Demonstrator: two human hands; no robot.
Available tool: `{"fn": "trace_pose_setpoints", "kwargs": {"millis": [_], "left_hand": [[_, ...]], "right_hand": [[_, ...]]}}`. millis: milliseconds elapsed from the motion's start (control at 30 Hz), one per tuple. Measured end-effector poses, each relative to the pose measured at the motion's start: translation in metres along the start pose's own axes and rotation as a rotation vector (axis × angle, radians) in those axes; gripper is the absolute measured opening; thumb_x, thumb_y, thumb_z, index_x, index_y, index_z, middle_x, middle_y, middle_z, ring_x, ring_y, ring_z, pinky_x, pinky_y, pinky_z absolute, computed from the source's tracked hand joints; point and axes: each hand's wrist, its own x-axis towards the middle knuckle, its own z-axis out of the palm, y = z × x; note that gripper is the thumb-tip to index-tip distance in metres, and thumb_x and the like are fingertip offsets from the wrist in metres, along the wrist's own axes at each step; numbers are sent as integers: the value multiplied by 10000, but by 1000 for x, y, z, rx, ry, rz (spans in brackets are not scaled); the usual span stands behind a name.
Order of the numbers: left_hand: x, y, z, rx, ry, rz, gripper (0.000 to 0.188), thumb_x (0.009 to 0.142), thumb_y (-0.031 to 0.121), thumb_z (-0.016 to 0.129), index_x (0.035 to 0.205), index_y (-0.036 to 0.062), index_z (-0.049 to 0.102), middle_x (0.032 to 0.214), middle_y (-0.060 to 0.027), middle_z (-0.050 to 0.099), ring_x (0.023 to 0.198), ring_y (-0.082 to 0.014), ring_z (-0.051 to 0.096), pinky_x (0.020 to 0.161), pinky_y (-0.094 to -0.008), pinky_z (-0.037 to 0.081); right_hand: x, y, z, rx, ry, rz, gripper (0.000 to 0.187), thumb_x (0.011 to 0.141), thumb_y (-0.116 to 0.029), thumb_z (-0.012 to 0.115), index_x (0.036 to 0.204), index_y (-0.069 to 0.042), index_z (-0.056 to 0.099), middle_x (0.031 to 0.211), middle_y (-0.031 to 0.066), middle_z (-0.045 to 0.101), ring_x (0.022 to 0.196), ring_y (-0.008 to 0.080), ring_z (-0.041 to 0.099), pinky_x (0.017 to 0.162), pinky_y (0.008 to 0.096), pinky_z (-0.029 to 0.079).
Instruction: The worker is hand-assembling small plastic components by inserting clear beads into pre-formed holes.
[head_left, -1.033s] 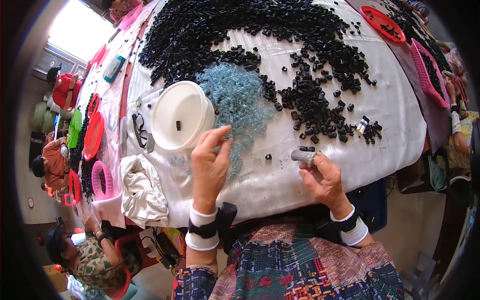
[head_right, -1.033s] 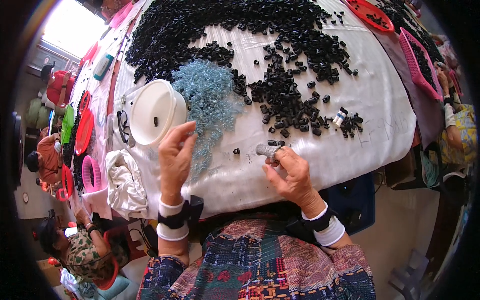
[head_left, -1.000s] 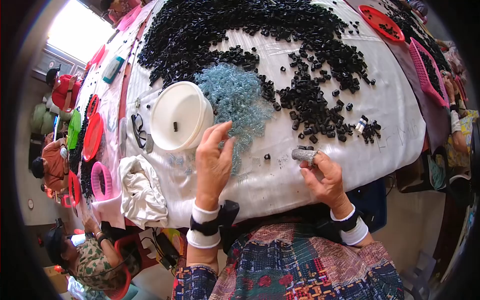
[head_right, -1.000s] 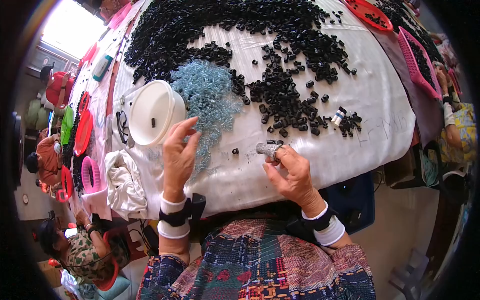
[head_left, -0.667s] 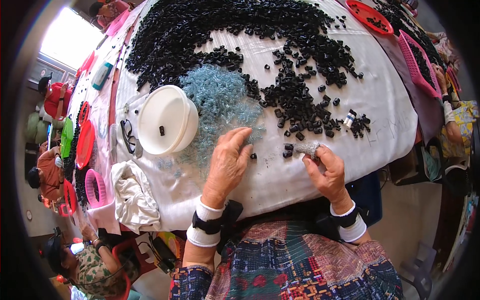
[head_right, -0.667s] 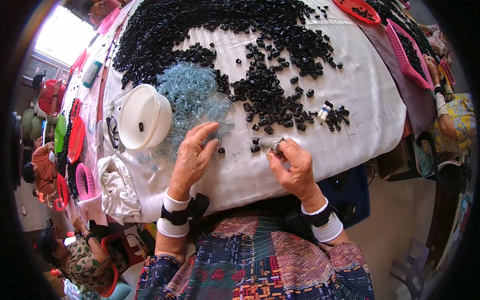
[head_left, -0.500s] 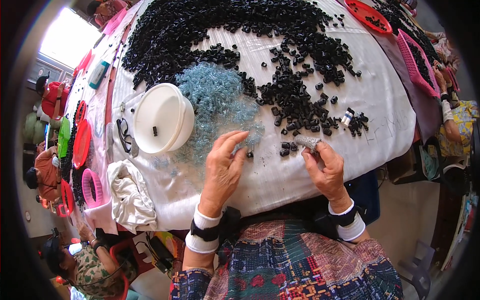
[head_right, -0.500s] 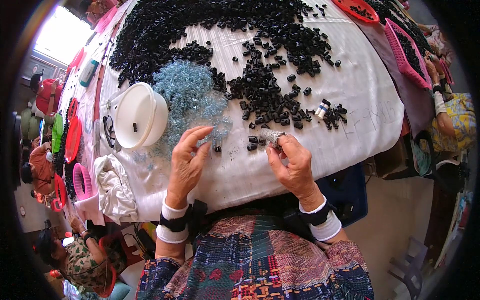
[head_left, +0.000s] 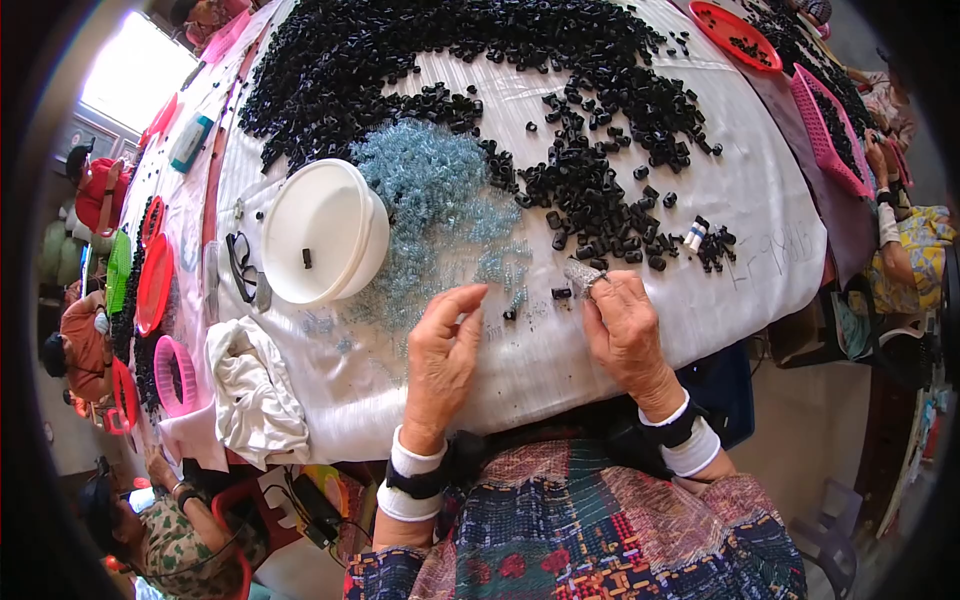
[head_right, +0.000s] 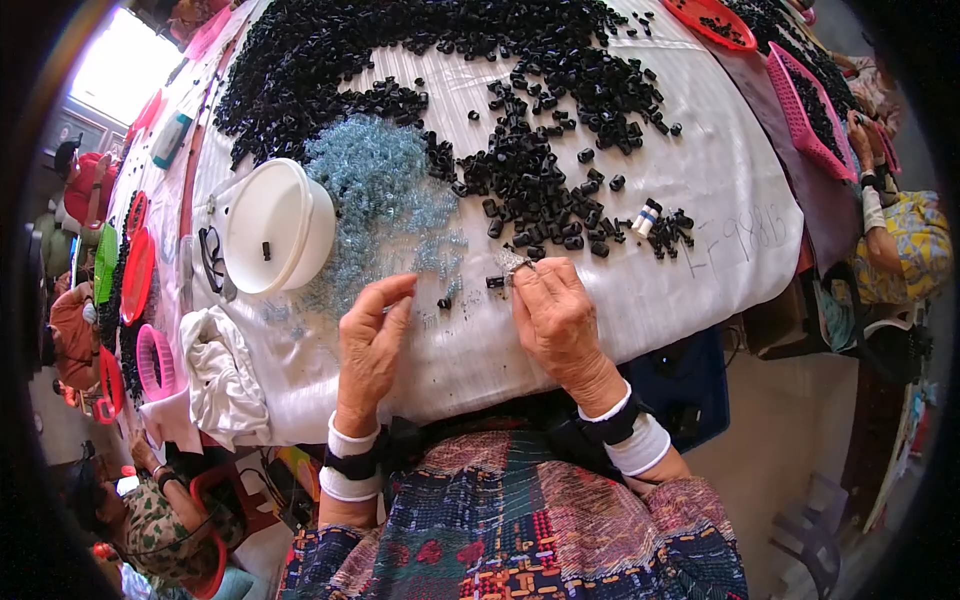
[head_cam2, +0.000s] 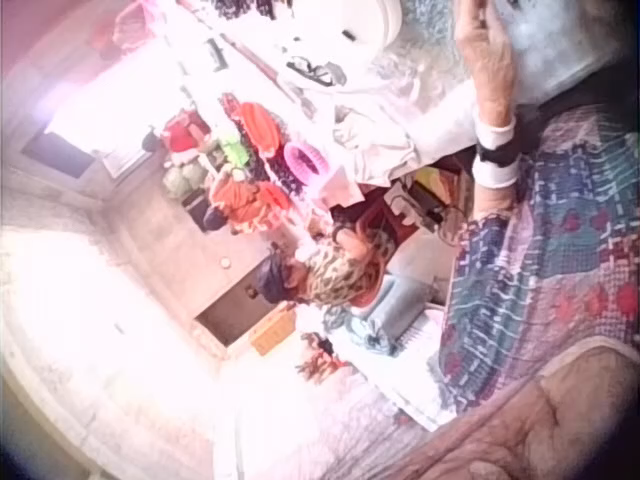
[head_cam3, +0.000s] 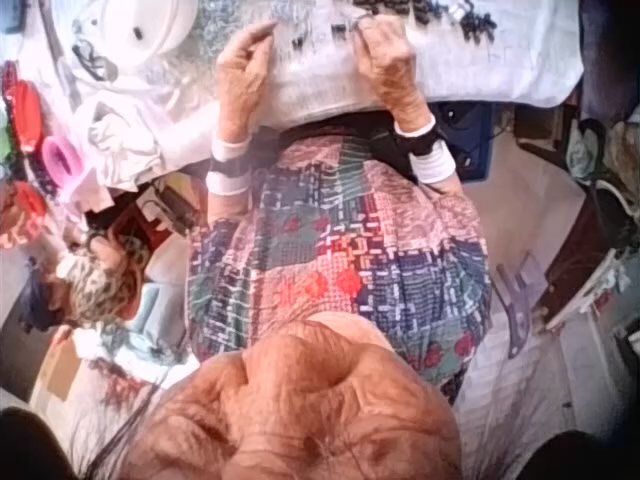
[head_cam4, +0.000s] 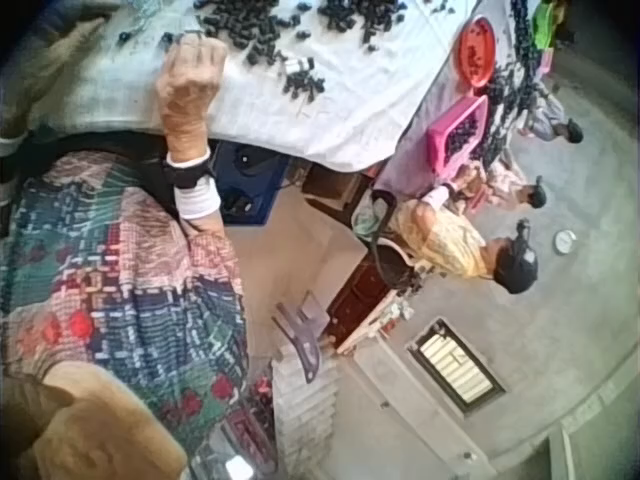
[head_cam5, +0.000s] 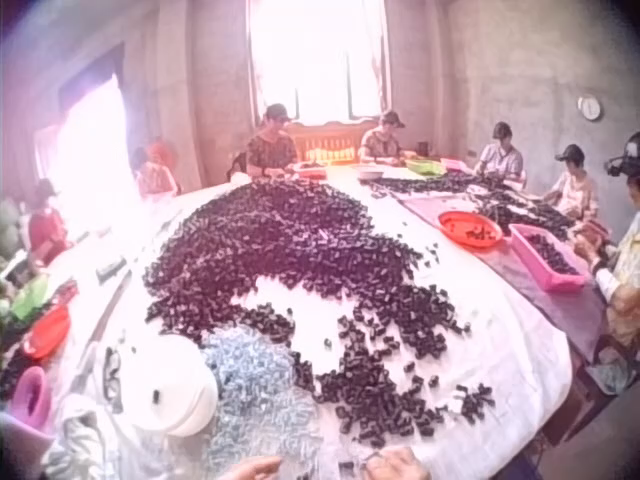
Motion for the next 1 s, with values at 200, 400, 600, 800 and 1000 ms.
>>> {"fn": "trace_pose_setpoints", "kwargs": {"millis": [200, 400, 600, 800, 1000], "left_hand": [[-11, 5, -12, -188, -84, -255, 229, 945, 82, 513, 1138, -5, 600, 997, -60, 666, 842, -93, 616, 657, -186, 451], [-24, -10, -11, -294, -119, -288, 221, 929, 54, 537, 1120, -45, 590, 986, -90, 662, 845, -116, 621, 734, -223, 500], [-29, -10, -7, -341, -97, -302, 217, 901, 19, 573, 1102, -61, 587, 983, -97, 656, 893, -130, 620, 812, -250, 513], [-33, -13, -8, -278, -113, -281, 218, 872, 4, 608, 1085, -43, 602, 964, -80, 660, 905, -120, 616, 798, -238, 508], [-31, -2, -6, -377, -108, -262, 221, 860, 19, 629, 1078, -17, 619, 952, -69, 671, 852, -122, 639, 698, -210, 503]], "right_hand": [[7, -18, 8, 91, -111, -65, 246, 721, 26, 600, 966, 1, 602, 883, 128, 627, 900, 302, 563, 751, 400, 458], [2, -28, 19, 4, -256, -148, 229, 762, -69, 574, 988, -59, 614, 917, 67, 644, 960, 261, 551, 797, 371, 409], [-5, -11, 9, -18, -134, -59, 241, 696, -7, 657, 932, -26, 611, 854, 110, 620, 893, 294, 562, 762, 389, 439], [0, -6, 2, 5, 11, -7, 288, 674, 86, 655, 948, 13, 609, 850, 130, 616, 826, 320, 565, 729, 393, 465], [-2, -3, -5, -2, 27, 45, 264, 684, 110, 639, 930, 22, 602, 838, 141, 608, 796, 324, 563, 709, 391, 470]]}}
